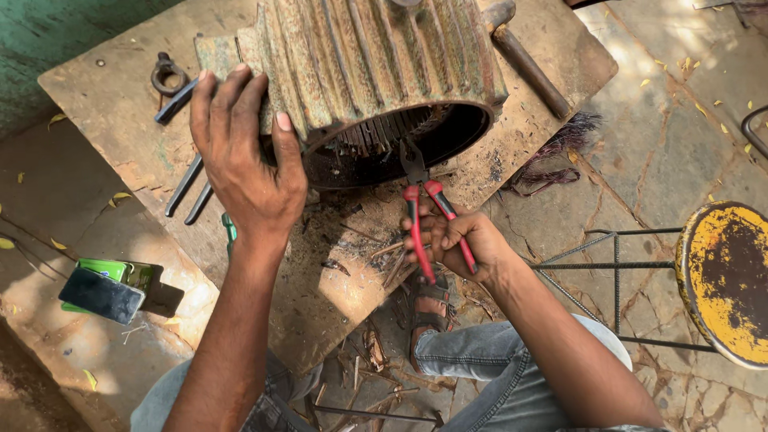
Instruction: The person removes copper windings from a motor stator by hand and with pliers. They pull out bundles of wire, cut remaining ends, and place the removed wire on the workbench.
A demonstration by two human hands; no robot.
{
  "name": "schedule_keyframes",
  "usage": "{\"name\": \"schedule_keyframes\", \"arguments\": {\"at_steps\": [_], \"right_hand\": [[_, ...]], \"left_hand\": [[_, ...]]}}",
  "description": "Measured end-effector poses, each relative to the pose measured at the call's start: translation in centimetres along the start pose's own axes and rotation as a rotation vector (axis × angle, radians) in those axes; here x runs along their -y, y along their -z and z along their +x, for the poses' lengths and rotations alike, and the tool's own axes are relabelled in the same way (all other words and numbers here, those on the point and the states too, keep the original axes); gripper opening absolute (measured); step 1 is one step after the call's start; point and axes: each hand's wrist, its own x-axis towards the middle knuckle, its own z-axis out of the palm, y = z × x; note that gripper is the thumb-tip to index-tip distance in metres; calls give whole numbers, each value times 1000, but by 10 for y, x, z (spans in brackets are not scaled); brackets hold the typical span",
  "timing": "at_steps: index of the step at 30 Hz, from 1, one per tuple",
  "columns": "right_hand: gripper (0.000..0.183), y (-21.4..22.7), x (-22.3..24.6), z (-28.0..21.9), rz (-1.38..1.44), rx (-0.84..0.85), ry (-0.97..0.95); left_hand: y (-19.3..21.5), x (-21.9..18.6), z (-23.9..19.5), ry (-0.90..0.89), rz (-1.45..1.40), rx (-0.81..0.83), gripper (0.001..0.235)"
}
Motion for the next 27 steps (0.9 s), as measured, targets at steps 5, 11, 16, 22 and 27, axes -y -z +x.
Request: {"name": "schedule_keyframes", "arguments": {"at_steps": [5,11,16,22,27], "right_hand": [[54,-6,-8,-2,223,31,4],[55,-42,-42,-26,116,-191,-25],[59,-38,-43,-42,-273,-320,14],[85,-40,2,-31,-190,-72,-6],[82,-23,6,-9,-72,4,-52]], "left_hand": [[-4,2,3,-5,26,-8,50],[2,-2,8,-28,-17,13,50],[-1,3,0,-15,30,-4,49],[-4,3,0,-14,9,-10,47],[1,0,1,-12,-2,14,48]]}}
